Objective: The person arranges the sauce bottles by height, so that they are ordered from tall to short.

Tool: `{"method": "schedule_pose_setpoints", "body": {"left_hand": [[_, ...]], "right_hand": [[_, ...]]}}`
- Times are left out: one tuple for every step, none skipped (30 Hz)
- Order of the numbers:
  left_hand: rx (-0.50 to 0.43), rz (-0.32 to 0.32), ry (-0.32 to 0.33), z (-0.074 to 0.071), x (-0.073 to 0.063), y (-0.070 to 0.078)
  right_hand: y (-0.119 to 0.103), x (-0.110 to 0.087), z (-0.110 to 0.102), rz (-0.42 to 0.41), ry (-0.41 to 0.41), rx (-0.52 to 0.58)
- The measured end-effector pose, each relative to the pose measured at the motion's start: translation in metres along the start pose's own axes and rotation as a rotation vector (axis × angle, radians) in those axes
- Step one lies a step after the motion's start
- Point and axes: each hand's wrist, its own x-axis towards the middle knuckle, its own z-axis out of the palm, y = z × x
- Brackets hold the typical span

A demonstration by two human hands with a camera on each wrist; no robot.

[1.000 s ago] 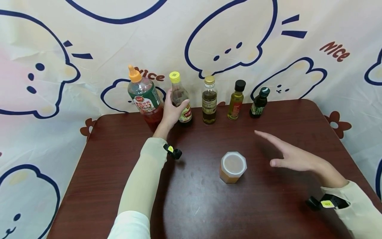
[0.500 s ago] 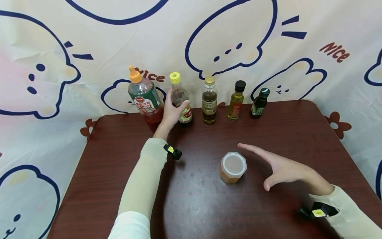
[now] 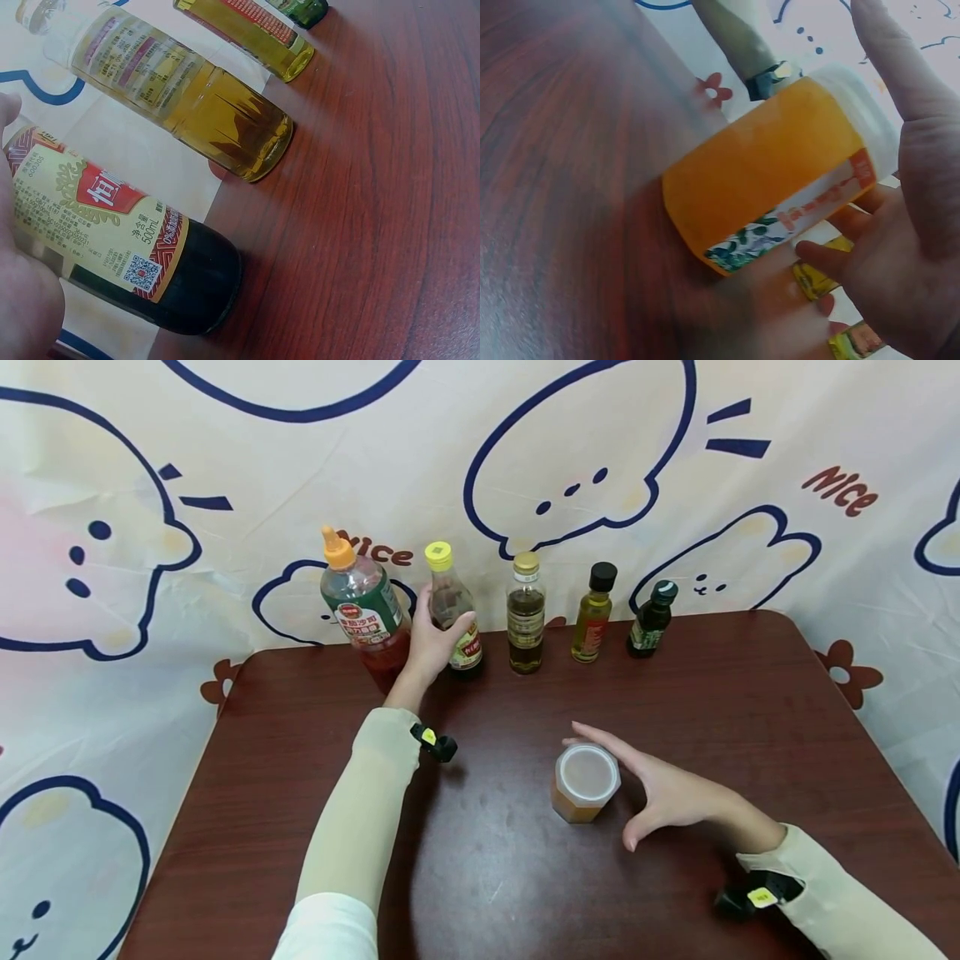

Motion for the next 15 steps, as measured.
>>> {"method": "schedule_pose_setpoints", "body": {"left_hand": [[0.003, 0.005, 0.001, 0.000, 0.000, 0.000], [0.005, 0.012, 0.002, 0.000, 0.000, 0.000], [0.006, 0.017, 0.003, 0.001, 0.000, 0.000], [0.008, 0.019, 0.004, 0.001, 0.000, 0.000], [0.011, 0.020, 0.006, 0.001, 0.000, 0.000], [0.012, 0.022, 0.007, 0.001, 0.000, 0.000], [0.013, 0.021, 0.009, 0.001, 0.000, 0.000], [0.012, 0.021, 0.011, 0.001, 0.000, 0.000], [0.014, 0.021, 0.012, 0.001, -0.001, 0.000], [0.015, 0.022, 0.012, 0.001, 0.000, 0.000], [0.015, 0.023, 0.012, 0.001, -0.001, 0.000], [0.016, 0.023, 0.012, 0.000, -0.001, 0.000], [0.016, 0.023, 0.011, 0.000, -0.001, 0.001], [0.016, 0.022, 0.012, 0.000, 0.000, 0.001], [0.014, 0.021, 0.011, 0.000, 0.000, 0.001]], "right_hand": [[0.002, 0.001, 0.001, -0.004, 0.006, 0.012], [0.004, 0.003, 0.002, -0.013, 0.011, 0.022], [0.005, 0.005, 0.003, -0.020, 0.015, 0.032], [0.006, 0.006, 0.004, -0.023, 0.020, 0.038], [0.008, 0.008, 0.004, -0.030, 0.024, 0.043], [0.009, 0.009, 0.005, -0.036, 0.028, 0.053], [0.010, 0.011, 0.005, -0.042, 0.030, 0.064], [0.011, 0.012, 0.006, -0.048, 0.033, 0.073], [0.012, 0.013, 0.006, -0.049, 0.038, 0.082], [0.013, 0.014, 0.006, -0.052, 0.042, 0.087], [0.015, 0.014, 0.007, -0.058, 0.046, 0.092], [0.016, 0.015, 0.007, -0.063, 0.050, 0.098], [0.017, 0.016, 0.007, -0.068, 0.054, 0.099], [0.018, 0.016, 0.008, -0.073, 0.060, 0.098], [0.020, 0.017, 0.008, -0.079, 0.066, 0.101]]}}
